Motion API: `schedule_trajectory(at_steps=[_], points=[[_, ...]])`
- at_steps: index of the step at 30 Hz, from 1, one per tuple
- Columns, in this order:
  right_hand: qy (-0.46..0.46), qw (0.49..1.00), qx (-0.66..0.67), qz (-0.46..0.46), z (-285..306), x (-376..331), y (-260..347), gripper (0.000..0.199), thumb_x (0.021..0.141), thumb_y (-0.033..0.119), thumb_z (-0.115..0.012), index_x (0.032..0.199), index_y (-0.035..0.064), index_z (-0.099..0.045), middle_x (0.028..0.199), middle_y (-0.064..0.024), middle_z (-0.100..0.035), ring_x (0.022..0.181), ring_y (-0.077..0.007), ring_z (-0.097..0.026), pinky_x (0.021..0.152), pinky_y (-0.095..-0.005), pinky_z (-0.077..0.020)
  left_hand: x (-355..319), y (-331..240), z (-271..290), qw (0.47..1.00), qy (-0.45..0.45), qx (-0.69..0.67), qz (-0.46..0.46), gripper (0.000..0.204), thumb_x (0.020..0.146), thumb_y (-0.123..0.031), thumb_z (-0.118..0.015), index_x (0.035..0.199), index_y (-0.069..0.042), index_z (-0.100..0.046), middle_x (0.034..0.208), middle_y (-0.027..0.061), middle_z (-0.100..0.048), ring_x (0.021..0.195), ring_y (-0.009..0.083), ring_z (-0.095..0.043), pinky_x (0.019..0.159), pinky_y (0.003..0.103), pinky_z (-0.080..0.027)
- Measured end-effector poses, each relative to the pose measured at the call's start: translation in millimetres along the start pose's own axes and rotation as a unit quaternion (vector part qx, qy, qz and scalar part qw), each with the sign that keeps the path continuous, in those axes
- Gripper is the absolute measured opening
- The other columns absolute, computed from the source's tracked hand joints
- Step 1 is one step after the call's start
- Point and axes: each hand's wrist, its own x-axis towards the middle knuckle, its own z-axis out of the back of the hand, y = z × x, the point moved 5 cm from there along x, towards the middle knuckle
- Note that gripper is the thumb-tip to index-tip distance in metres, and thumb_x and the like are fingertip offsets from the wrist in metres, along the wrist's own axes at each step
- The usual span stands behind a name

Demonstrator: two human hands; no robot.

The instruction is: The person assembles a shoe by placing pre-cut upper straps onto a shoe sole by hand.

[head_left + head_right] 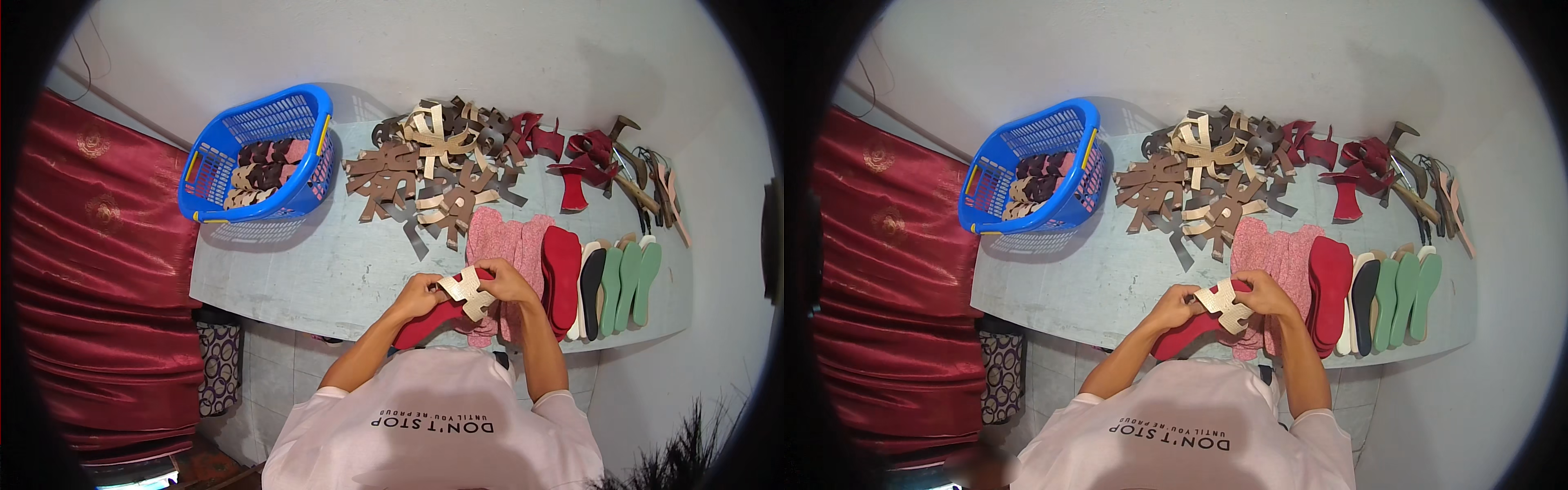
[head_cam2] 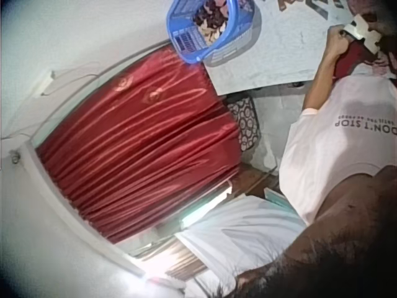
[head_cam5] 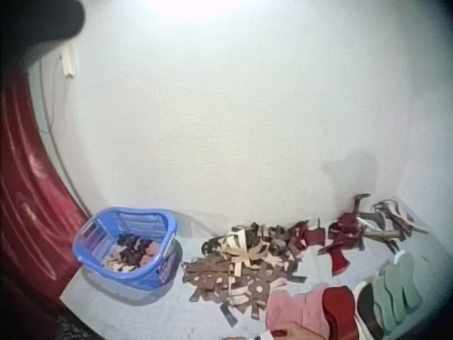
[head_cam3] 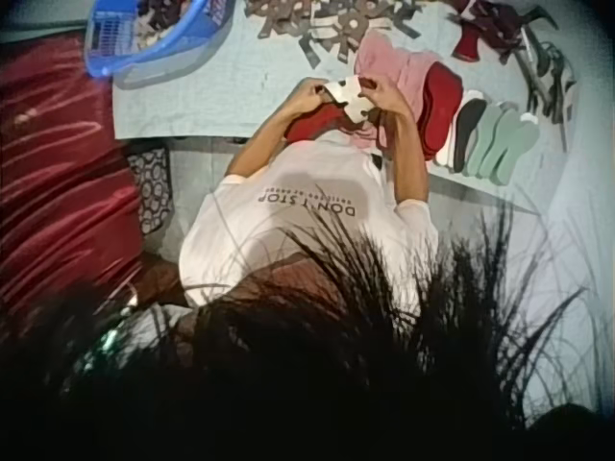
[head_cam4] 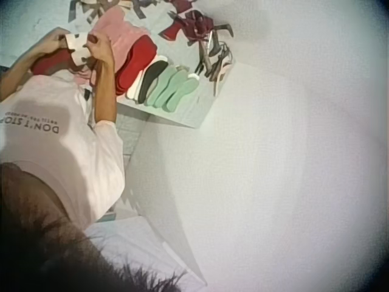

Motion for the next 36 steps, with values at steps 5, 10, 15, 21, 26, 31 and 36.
schedule_trajectory(at_steps=[5,10,15,21,26,31,36], points=[[0.018,0.992,-0.121,0.024,-2.8,4.9,14.4,0.016,0.068,0.006,-0.064,0.081,-0.0019,-0.061,0.063,-0.0099,-0.058,0.06,-0.0129,-0.055,0.056,-0.029,-0.0443,-3.9,0.7,3.1,1.0,-0.014,0.024,-0.012,0.016,0.072,-0.008,-0.066,0.086,-0.001,-0.066,0.068,0.0017,-0.059,0.063,0.0094,-0.048,0.059,0.026,-0.04],[0.041,0.989,-0.139,0.014,-9.3,4.8,17.2,0.016,0.069,0.01,-0.064,0.078,-0.0025,-0.061,0.061,-0.0122,-0.057,0.057,-0.0156,-0.055,0.054,-0.0311,-0.0428,-9.8,-4.5,7.0,0.999,-0.027,0.046,-0.005,0.012,0.071,-0.008,-0.066,0.082,-0.001,-0.065,0.064,-0.0013,-0.053,0.061,0.0077,-0.044,0.057,0.025,-0.037],[0.04,0.991,-0.122,0.028,-11.8,4.7,14.8,0.016,0.072,0.012,-0.062,0.079,-0.0024,-0.061,0.06,-0.0119,-0.056,0.056,-0.0128,-0.053,0.053,-0.031,-0.0421,-7.4,3.8,6.8,0.998,-0.028,0.046,-0.018,0.012,0.07,-0.007,-0.068,0.081,-0.001,-0.065,0.065,-0.0023,-0.052,0.06,0.0074,-0.043,0.056,0.025,-0.037],[0.033,0.997,-0.071,0.025,-16.9,-0.4,11.2,0.012,0.074,0.01,-0.06,0.079,-0.0012,-0.061,0.059,-0.0077,-0.056,0.056,-0.0093,-0.051,0.052,-0.0288,-0.0409,-4.7,14.4,6.8,0.999,-0.005,0.036,0.024,0.016,0.074,-0.011,-0.068,0.086,0.0,-0.067,0.069,0.0003,-0.06,0.062,0.0072,-0.049,0.059,0.024,-0.041],[0.04,0.997,-0.058,0.04,-15.9,2.0,8.8,0.008,0.075,0.007,-0.059,0.077,-0.0005,-0.06,0.06,-0.0015,-0.054,0.059,-0.006,-0.049,0.053,-0.0255,-0.0398,-11.4,4.3,14.8,0.996,0.008,0.071,0.052,0.023,0.075,-0.013,-0.069,0.094,0.0,-0.067,0.077,0.0052,-0.066,0.068,0.0086,-0.055,0.064,0.025,-0.045],[0.032,0.997,-0.055,0.049,-15.0,4.4,18.7,0.01,0.074,0.008,-0.059,0.079,-0.0006,-0.061,0.059,-0.0055,-0.055,0.057,-0.0081,-0.05,0.053,-0.0274,-0.0401,-17.3,5.0,16.7,0.996,0.01,0.047,0.07,0.024,0.077,-0.014,-0.067,0.097,0.0,-0.067,0.08,0.0059,-0.066,0.068,0.0094,-0.056,0.065,0.026,-0.046],[0.014,0.996,-0.076,0.049,-13.3,4.9,18.6,0.011,0.073,0.009,-0.061,0.077,-0.0004,-0.062,0.057,-0.0051,-0.054,0.055,-0.0084,-0.048,0.052,-0.0275,-0.0396,-22.3,6.2,13.0,0.995,0.031,-0.021,0.095,0.024,0.079,-0.009,-0.063,0.101,0.0,-0.066,0.085,0.0057,-0.066,0.073,0.0109,-0.058,0.07,0.026,-0.046]])
